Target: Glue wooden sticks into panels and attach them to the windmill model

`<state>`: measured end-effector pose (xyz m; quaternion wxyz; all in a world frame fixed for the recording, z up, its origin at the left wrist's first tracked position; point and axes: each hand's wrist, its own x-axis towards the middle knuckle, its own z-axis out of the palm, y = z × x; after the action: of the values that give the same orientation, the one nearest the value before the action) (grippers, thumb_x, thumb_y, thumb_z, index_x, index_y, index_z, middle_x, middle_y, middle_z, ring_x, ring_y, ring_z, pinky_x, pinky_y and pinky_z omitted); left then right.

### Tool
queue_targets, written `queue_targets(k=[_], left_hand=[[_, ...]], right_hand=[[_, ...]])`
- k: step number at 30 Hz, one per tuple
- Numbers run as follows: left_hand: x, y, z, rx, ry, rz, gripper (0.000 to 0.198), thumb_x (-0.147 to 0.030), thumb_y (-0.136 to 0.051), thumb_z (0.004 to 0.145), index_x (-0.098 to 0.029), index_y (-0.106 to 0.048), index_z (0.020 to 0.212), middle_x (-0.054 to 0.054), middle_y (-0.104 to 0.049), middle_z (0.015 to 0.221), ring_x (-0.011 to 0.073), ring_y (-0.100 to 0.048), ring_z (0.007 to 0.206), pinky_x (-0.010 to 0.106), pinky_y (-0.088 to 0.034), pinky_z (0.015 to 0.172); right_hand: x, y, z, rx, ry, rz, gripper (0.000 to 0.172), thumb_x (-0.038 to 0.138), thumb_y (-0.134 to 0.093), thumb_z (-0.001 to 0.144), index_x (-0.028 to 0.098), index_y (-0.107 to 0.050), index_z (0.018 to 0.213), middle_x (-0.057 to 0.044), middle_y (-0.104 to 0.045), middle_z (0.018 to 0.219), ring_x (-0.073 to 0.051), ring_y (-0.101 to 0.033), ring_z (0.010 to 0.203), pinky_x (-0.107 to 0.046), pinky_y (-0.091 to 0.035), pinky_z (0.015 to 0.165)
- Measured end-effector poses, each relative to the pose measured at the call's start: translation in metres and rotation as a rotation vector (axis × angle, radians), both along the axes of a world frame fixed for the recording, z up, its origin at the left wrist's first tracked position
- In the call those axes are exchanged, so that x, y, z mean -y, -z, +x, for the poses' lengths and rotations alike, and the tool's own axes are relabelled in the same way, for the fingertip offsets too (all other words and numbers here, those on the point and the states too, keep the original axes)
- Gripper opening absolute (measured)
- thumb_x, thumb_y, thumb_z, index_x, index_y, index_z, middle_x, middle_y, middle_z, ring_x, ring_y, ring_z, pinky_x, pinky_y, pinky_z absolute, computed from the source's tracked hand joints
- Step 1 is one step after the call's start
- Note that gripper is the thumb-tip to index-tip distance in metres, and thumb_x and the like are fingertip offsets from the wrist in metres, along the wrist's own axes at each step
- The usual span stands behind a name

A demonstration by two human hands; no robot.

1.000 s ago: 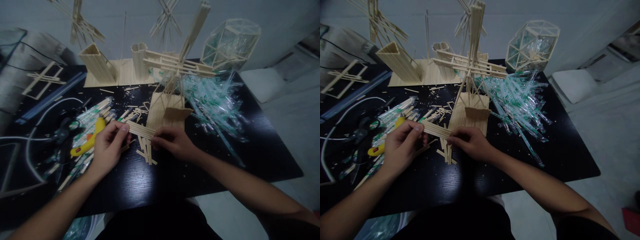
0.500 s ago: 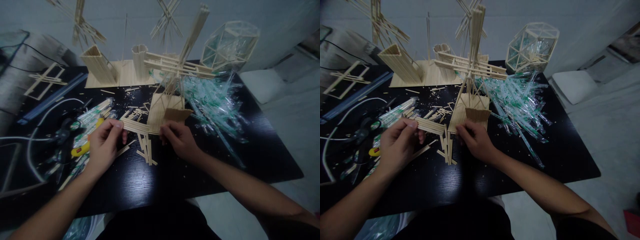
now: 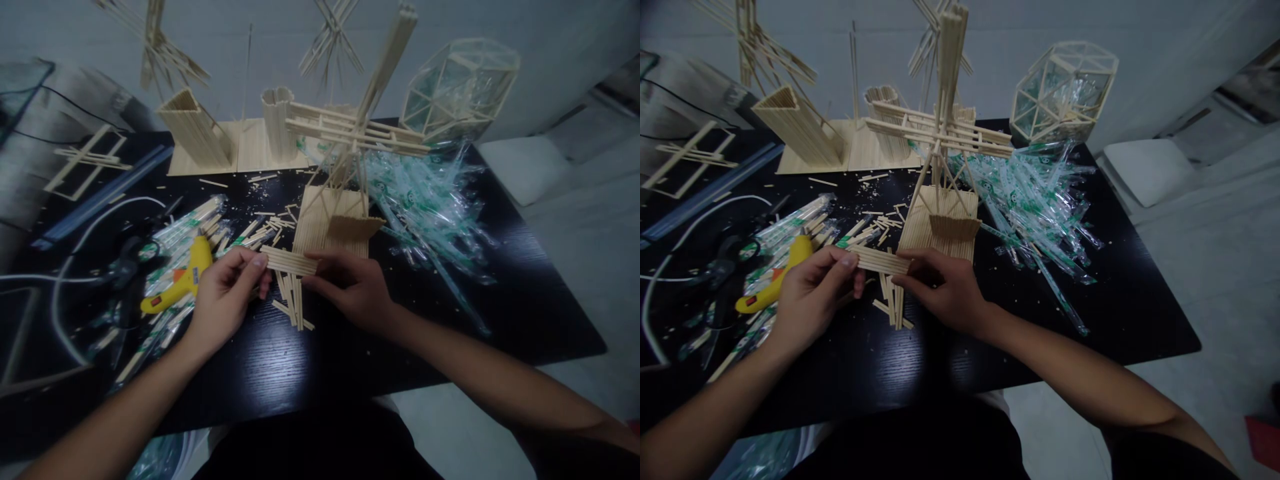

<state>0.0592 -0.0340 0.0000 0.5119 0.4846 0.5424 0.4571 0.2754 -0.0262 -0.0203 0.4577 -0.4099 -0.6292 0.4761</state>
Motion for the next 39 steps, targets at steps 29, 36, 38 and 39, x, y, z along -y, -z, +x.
queue_targets(k=[29,36,38,39], left_hand=[[-0.003,-0.003,-0.009,-0.214,-0.038,0.155,0.022,-0.033,-0.065,0.096,-0.020,-0.063,0.078,-0.004,-0.063,0.063,0.0091,-0.057,0.054,0.021,-0.048,0.055],[-0.005,-0.003,-0.019,-0.318,0.185,0.160,0.024,-0.034,-0.062,0.098,-0.020,-0.064,0.080,-0.004,-0.061,0.061,0.0099,-0.055,0.054,0.021,-0.044,0.052],[-0.004,-0.003,-0.019,-0.412,0.336,0.192,0.025,-0.036,-0.060,0.099,-0.019,-0.066,0.082,-0.003,-0.061,0.063,0.0102,-0.055,0.056,0.021,-0.043,0.052],[-0.003,-0.002,-0.019,-0.461,0.385,0.222,0.025,-0.035,-0.060,0.099,-0.019,-0.067,0.082,-0.003,-0.062,0.064,0.0103,-0.055,0.056,0.021,-0.042,0.053]], right_hand=[[-0.010,-0.005,0.001,-0.118,0.025,-0.214,0.024,0.040,-0.067,0.098,0.017,-0.069,0.092,0.001,-0.072,0.067,-0.011,-0.068,0.056,-0.022,-0.056,0.058],[-0.013,-0.003,0.003,-0.087,-0.086,-0.261,0.029,0.046,-0.081,0.085,0.018,-0.075,0.088,-0.003,-0.076,0.080,-0.014,-0.071,0.072,-0.027,-0.058,0.070],[-0.013,-0.003,0.002,-0.102,-0.214,-0.339,0.031,0.045,-0.086,0.079,0.018,-0.078,0.092,-0.003,-0.078,0.087,-0.015,-0.072,0.078,-0.028,-0.058,0.074],[-0.012,-0.003,0.002,-0.119,-0.268,-0.380,0.031,0.043,-0.088,0.078,0.018,-0.078,0.093,-0.003,-0.078,0.087,-0.015,-0.071,0.078,-0.028,-0.058,0.075]])
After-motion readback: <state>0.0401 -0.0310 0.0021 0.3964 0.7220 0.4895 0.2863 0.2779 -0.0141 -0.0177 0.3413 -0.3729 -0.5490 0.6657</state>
